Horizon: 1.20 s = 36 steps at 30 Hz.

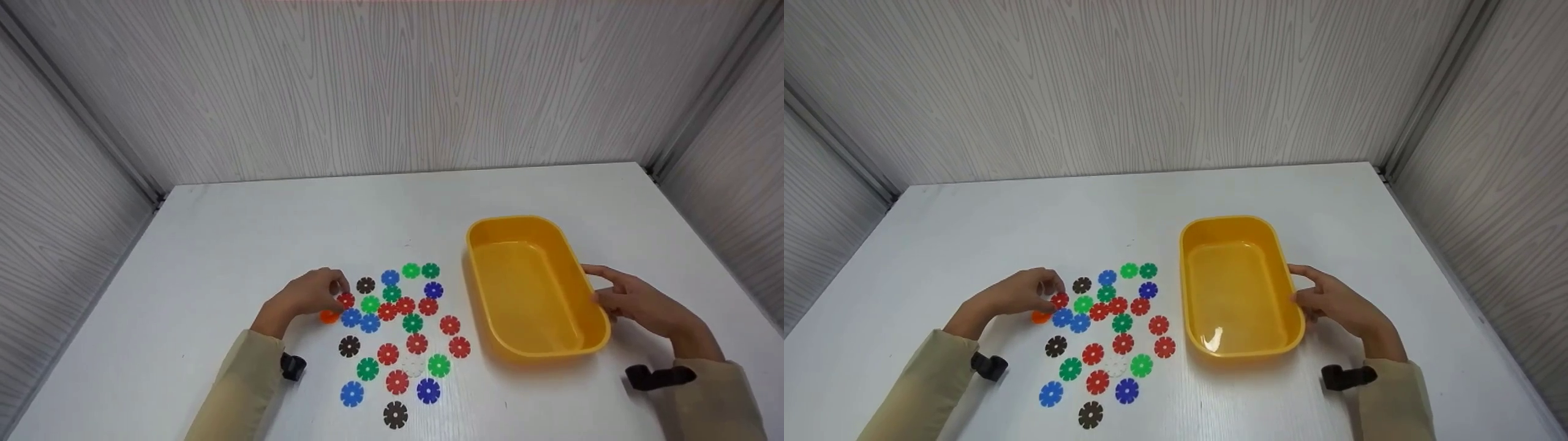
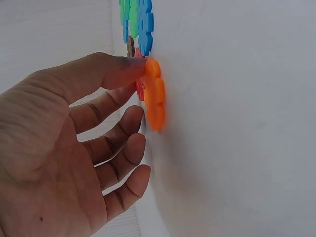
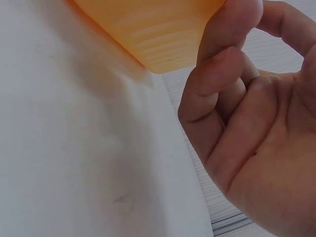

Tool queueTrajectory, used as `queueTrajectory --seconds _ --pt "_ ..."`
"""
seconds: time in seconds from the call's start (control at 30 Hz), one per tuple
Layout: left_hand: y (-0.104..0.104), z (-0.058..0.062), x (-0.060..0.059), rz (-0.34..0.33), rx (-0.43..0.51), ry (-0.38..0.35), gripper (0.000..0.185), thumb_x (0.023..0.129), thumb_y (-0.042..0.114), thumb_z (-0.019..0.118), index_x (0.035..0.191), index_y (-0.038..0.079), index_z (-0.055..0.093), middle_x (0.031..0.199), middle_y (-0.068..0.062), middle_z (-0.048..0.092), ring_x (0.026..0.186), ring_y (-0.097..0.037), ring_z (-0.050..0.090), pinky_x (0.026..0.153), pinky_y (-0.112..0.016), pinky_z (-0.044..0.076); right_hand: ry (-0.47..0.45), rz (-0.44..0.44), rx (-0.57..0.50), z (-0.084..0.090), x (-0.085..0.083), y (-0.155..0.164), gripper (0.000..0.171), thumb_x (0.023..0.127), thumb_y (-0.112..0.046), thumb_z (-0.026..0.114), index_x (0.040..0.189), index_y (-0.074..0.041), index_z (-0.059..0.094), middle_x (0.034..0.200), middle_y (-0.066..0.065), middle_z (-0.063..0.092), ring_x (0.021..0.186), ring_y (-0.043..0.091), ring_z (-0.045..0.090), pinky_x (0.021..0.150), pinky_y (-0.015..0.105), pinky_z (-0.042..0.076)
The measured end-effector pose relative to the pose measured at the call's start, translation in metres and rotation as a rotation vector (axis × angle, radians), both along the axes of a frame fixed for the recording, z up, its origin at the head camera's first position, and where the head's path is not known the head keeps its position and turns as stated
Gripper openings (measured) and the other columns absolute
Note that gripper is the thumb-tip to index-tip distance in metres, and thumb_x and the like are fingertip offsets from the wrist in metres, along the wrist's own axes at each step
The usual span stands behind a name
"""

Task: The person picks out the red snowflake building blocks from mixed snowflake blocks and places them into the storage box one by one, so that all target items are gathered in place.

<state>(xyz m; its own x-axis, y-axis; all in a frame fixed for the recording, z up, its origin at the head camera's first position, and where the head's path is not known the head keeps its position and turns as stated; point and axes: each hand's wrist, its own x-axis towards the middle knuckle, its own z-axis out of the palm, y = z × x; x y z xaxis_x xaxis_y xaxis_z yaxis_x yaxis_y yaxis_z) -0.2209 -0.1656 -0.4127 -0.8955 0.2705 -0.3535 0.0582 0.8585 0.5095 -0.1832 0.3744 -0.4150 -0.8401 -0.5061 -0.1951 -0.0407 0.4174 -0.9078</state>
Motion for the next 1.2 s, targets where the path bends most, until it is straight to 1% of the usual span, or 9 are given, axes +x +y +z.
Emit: queueTrajectory --seconds 0.13,0.3,0.37,0.5,0.7,0.9,1.03,1.13,1.2 --pt "0.0015 0.0006 -0.0025 -0.017 -0.001 -0.012 0.04 0.075 0.014 0.079 0.111 0.014 0.062 0.104 -0.007 0.057 0.095 -0.021 0.053 0.084 -0.036 0.053 -0.009 -0.014 0.009 0.0003 0.0002 0.0 0.056 0.101 -0.016 0.045 0.149 0.001 0.02 0.067 -0.004 0.057 0.064 0.032 0.047 0.061 0.028 0.047" --pt "0.002 -0.0006 -0.0039 -0.022 -0.026 -0.005 0.038 0.075 0.016 0.078 0.109 0.018 0.061 0.101 -0.005 0.06 0.09 -0.02 0.055 0.08 -0.035 0.053 -0.018 -0.041 0.033 -0.0004 0.0003 0.0001 0.06 0.101 -0.019 0.047 0.15 -0.002 0.018 0.069 -0.004 0.059 0.062 0.023 0.051 0.061 0.028 0.048" --pt "0.0021 -0.0008 -0.0042 -0.027 -0.039 0.001 0.037 0.076 0.017 0.078 0.108 0.019 0.06 0.1 -0.005 0.061 0.088 -0.02 0.055 0.078 -0.034 0.053 -0.02 -0.046 0.028 -0.0009 0.0003 0.0004 0.06 0.101 -0.017 0.047 0.151 -0.002 0.017 0.07 -0.003 0.061 0.061 0.019 0.052 0.061 0.028 0.048" --pt "0.0022 -0.0006 -0.0049 -0.035 -0.051 0.006 0.037 0.076 0.016 0.077 0.108 0.021 0.06 0.098 -0.005 0.062 0.085 -0.02 0.056 0.076 -0.035 0.053 -0.023 -0.036 0.0 -0.0018 -0.0003 0.0007 0.061 0.101 -0.014 0.046 0.151 -0.001 0.015 0.07 -0.003 0.062 0.059 0.016 0.051 0.06 0.026 0.048" --pt "0.0046 -0.0021 -0.0048 -0.041 -0.054 0.008 0.039 0.076 0.016 0.078 0.107 0.025 0.058 0.104 -0.005 0.065 0.089 -0.02 0.058 0.08 -0.037 0.053 -0.006 0.009 -0.044 -0.0024 0.0008 0.0026 0.058 0.102 -0.015 0.043 0.151 0.0 0.015 0.068 -0.006 0.058 0.056 0.016 0.048 0.057 0.024 0.049" --pt "0.0065 -0.0029 -0.0051 -0.049 -0.054 0.02 0.041 0.075 0.016 0.079 0.108 0.028 0.058 0.109 -0.007 0.065 0.091 -0.022 0.059 0.08 -0.039 0.053 -0.004 0.008 -0.033 -0.0025 0.001 0.0035 0.058 0.103 -0.016 0.042 0.151 0.0 0.015 0.069 -0.006 0.059 0.057 0.014 0.05 0.058 0.025 0.05" --pt "0.0056 -0.0024 -0.0048 -0.033 -0.009 0.007 0.039 0.076 0.015 0.078 0.108 0.027 0.06 0.104 -0.006 0.064 0.087 -0.021 0.059 0.077 -0.036 0.053 0.019 0.008 -0.022 -0.0018 0.0006 0.0026 0.058 0.103 -0.017 0.042 0.151 0.001 0.016 0.068 -0.005 0.057 0.057 0.017 0.049 0.058 0.026 0.05" --pt "0.0045 -0.0005 -0.0044 -0.019 0.061 -0.005 0.036 0.077 0.015 0.078 0.109 0.025 0.062 0.1 -0.006 0.064 0.084 -0.02 0.059 0.075 -0.033 0.053 0.027 0.005 -0.018 -0.0014 0.0005 0.0021 0.057 0.103 -0.017 0.042 0.151 0.001 0.017 0.067 -0.005 0.056 0.057 0.018 0.049 0.058 0.026 0.05" --pt "0.004 0.0011 -0.0041 -0.009 0.113 -0.002 0.035 0.078 0.015 0.077 0.109 0.024 0.062 0.097 -0.006 0.064 0.082 -0.02 0.059 0.074 -0.031 0.053 0.021 -0.006 -0.011 -0.0013 0.0006 0.0017 0.058 0.103 -0.017 0.043 0.151 0.001 0.017 0.067 -0.005 0.056 0.057 0.017 0.049 0.058 0.026 0.05"
